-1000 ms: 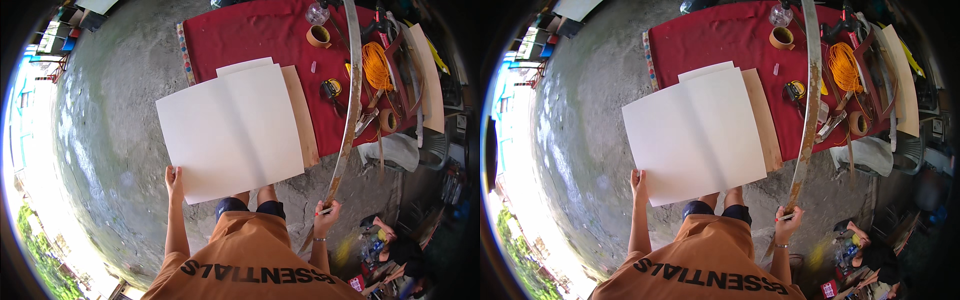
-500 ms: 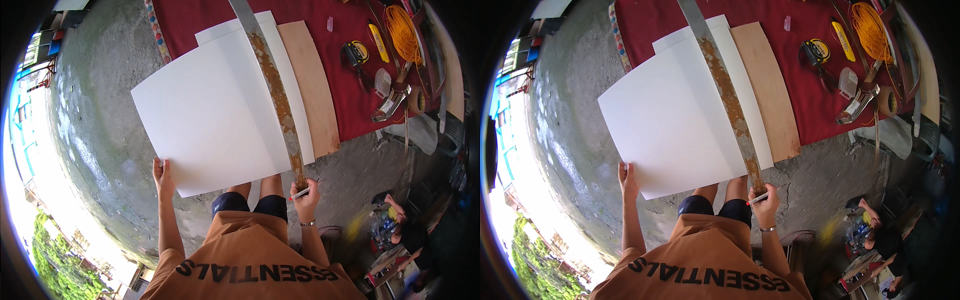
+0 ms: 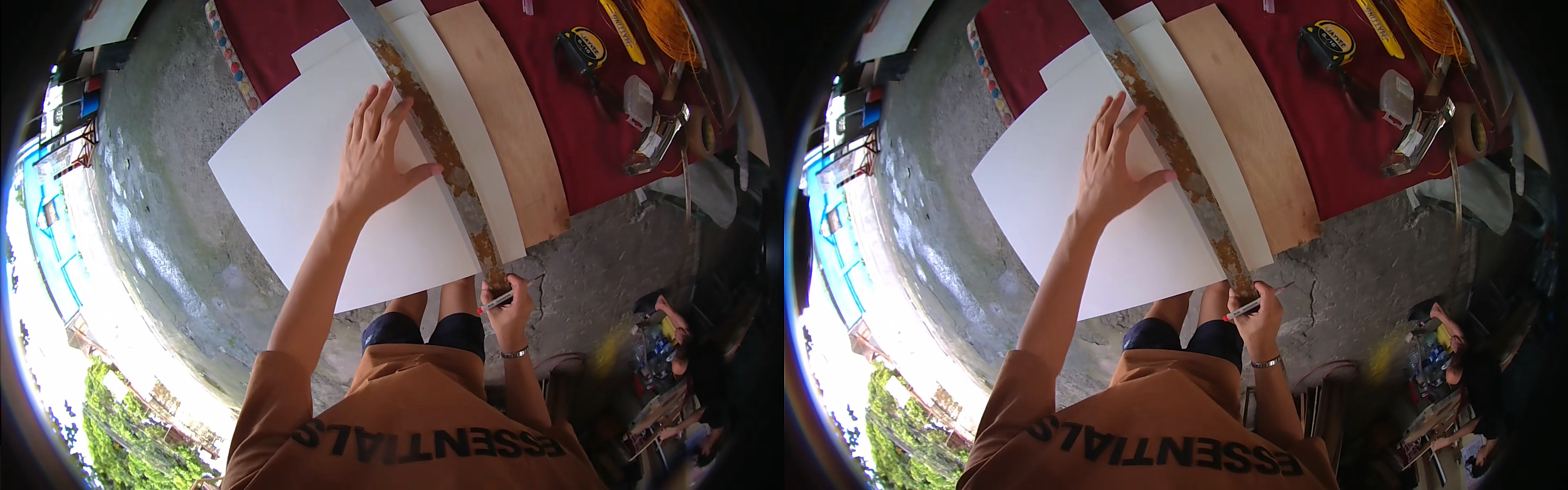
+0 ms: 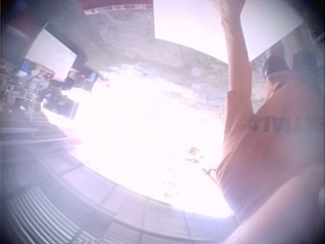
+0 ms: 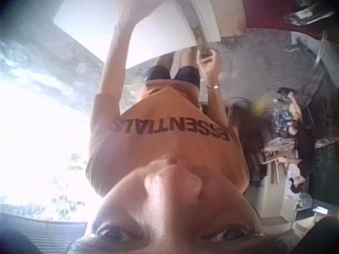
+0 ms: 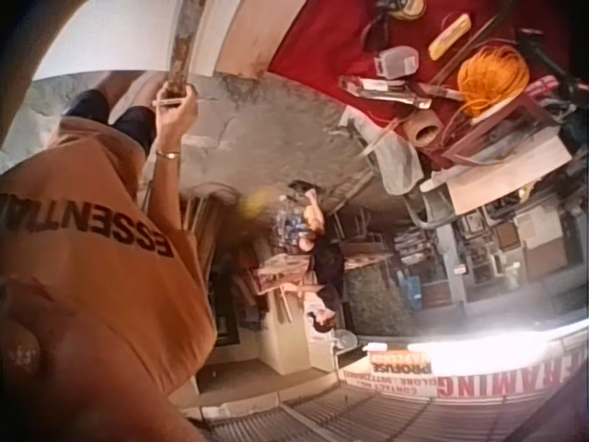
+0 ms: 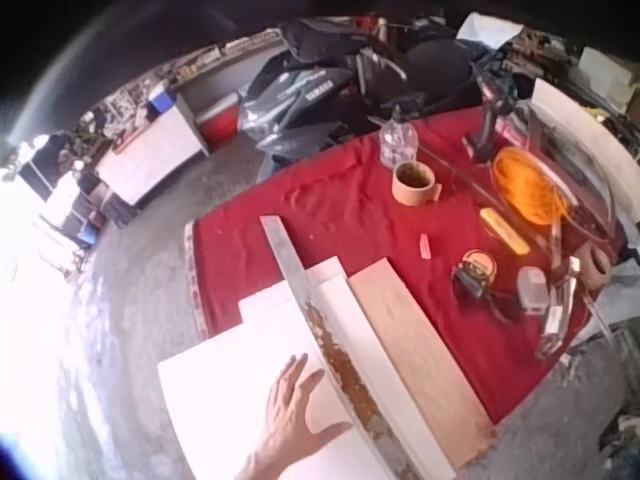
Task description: The person measures a white board with a tape measure and marks it with a red marker. They then use a wooden ruler to draw straight lines on the board. Finally, they use a utility knife and the ruler to cut the board along the marked lines.
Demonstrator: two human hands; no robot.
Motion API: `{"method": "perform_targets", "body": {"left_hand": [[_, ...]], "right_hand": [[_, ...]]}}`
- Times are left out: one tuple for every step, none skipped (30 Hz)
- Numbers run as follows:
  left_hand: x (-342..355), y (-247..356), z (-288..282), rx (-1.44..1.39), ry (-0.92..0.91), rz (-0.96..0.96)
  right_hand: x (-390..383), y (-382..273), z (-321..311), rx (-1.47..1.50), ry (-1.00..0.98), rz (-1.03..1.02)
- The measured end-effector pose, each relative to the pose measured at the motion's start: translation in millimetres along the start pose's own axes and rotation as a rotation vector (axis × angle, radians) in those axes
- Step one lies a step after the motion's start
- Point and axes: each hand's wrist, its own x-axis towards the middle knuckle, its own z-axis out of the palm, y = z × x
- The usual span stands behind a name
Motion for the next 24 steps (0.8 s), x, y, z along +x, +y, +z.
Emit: {"method": "perform_targets", "body": {"left_hand": [[14.8,-3.9,5.3,0.035,-0.004,0.027],[24.4,-6.8,10.7,0.066,-0.012,0.058],[28.7,-8.7,13.0,0.086,-0.023,0.065],[31.5,-11.2,14.1,0.108,-0.034,0.07],[33.1,-13.7,15.3,0.13,-0.049,0.08],[33.5,-14.5,17.4,0.125,-0.04,0.087],[33.4,-15.0,18.4,0.132,-0.046,0.082],[33.4,-14.4,18.8,0.137,-0.048,0.074],[33.4,-14.1,18.7,0.143,-0.051,0.065],[33.6,-15.0,17.9,0.151,-0.051,0.067],[34.1,-15.1,17.8,0.155,-0.051,0.071],[34.5,-15.1,17.8,0.159,-0.049,0.074],[34.6,-14.8,18.1,0.139,-0.054,0.072],[34.6,-14.6,17.8,0.121,-0.057,0.067],[34.5,-15.0,17.6,0.103,-0.061,0.063],[34.3,-15.9,17.5,0.1,-0.054,0.072],[34.7,-16.3,17.6,0.095,-0.047,0.082],[35.1,-16.7,17.7,0.089,-0.04,0.094],[35.4,-17.0,18.0,0.083,-0.029,0.1],[35.4,-16.9,19.4,0.073,-0.02,0.109],[35.6,-16.7,20.7,0.062,-0.012,0.118],[37.7,-17.5,21.0,0.068,-0.004,0.127],[39.6,-18.0,21.1,0.067,-0.003,0.137],[37.0,-17.9,23.7,0.055,-0.009,0.139]], "right_hand": [[1.7,-3.6,-1.2,0.001,0.002,-0.005],[2.7,-5.8,-1.5,0.0,0.007,-0.004],[3.2,-5.9,-1.6,-0.004,0.01,-0.008],[3.8,-5.6,-1.6,-0.007,0.012,-0.013],[3.0,-6.6,0.4,-0.008,0.017,-0.013],[2.4,-5.9,1.3,-0.017,0.019,-0.022],[2.0,-4.0,1.2,-0.026,0.021,-0.033],[2.4,-3.0,1.0,-0.037,0.022,-0.046],[2.8,-4.3,1.3,-0.023,0.009,-0.023],[3.1,-6.2,1.3,-0.01,-0.005,-0.001],[3.3,-6.8,0.5,0.0,-0.017,0.021],[3.9,-6.8,0.6,-0.022,-0.012,-0.001],[5.0,-6.7,1.3,-0.045,-0.008,-0.023],[8.8,-8.8,1.3,-0.066,-0.005,-0.048],[13.3,-11.8,0.3,-0.093,-0.017,-0.075],[18.7,-16.3,-1.4,-0.119,-0.03,-0.103],[23.2,-19.9,-2.4,-0.147,-0.04,-0.13],[24.4,-20.7,-1.6,-0.146,-0.055,-0.119],[24.9,-21.3,-0.9,-0.145,-0.07,-0.107],[24.5,-21.3,-0.6,-0.146,-0.083,-0.091],[24.6,-20.5,0.2,-0.146,-0.08,-0.09],[25.3,-19.0,1.7,-0.146,-0.076,-0.087],[23.4,-17.7,1.7,-0.149,-0.073,-0.077],[21.4,-16.8,1.2,-0.137,-0.068,-0.079]]}}
